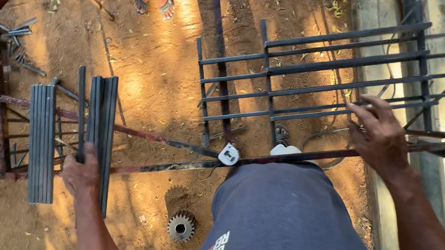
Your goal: The person picks up several metal bars, places them into a frame on a workbench, aligns them using a measuring tape, and then uses a welding torch to secure the bars to the frame.
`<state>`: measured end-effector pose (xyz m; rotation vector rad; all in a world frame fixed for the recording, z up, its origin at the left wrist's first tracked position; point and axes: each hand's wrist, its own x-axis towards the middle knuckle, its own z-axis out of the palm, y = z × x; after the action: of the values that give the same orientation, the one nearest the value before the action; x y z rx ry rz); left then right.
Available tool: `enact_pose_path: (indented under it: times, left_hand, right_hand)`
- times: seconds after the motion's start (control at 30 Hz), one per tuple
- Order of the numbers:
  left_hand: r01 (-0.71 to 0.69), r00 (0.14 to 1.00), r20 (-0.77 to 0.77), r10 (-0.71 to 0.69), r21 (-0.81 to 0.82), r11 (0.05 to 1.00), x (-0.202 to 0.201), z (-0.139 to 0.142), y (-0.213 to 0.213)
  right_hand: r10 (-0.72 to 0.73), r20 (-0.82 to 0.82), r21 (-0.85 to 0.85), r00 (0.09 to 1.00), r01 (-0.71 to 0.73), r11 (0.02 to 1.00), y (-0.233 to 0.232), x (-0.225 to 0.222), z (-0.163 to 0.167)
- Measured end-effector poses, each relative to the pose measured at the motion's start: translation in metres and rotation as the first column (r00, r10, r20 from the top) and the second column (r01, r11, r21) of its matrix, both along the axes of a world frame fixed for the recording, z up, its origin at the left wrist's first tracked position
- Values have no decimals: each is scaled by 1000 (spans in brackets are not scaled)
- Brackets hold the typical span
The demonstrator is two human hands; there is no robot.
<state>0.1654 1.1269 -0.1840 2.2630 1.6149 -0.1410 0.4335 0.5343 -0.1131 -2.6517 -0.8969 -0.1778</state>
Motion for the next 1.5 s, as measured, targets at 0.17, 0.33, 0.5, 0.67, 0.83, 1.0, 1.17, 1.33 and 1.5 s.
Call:
enact_pose_path:
  times: [0.17,0.33,0.5,0.67,0.83,1.0,1.17,1.33,1.5]
  left_hand:
    - [449,839,304,-451,80,890,29,13,-72]
    - [775,535,338,-774,167,609,100,19,-180]
    - [929,345,252,-904,45,367,177,32,-286]
    - [963,222,287,-932,85,256,233,38,-348]
    - [983,142,299,-944,68,169,280,20,-404]
    - [976,204,125,-971,47,212,307,-8,-414]
    - [953,177,173,-969,214,213,318,-34,-422]
    - [925,174,185,-967,306,225,334,-51,-438]
    - [958,202,126,-971,182,223,348,-58,-445]
  right_hand:
    - [217,141,84,966,-230,969,23,18,-19]
    - [471,237,13,850,-487,873,54,34,-28]
    - [383,162,-143,909,-362,921,16,61,-26]
    - [333,197,12,922,-342,940,-60,101,-6]
    - [297,92,-58,951,-292,955,-111,140,-11]
    - [201,4,-62,979,-201,978,-162,176,-38]
    - [136,-26,-26,990,-137,990,-182,192,-61]
    - [103,-6,-72,995,-104,992,-187,207,-70]
    - [125,-15,-78,992,-126,989,-192,217,-77]
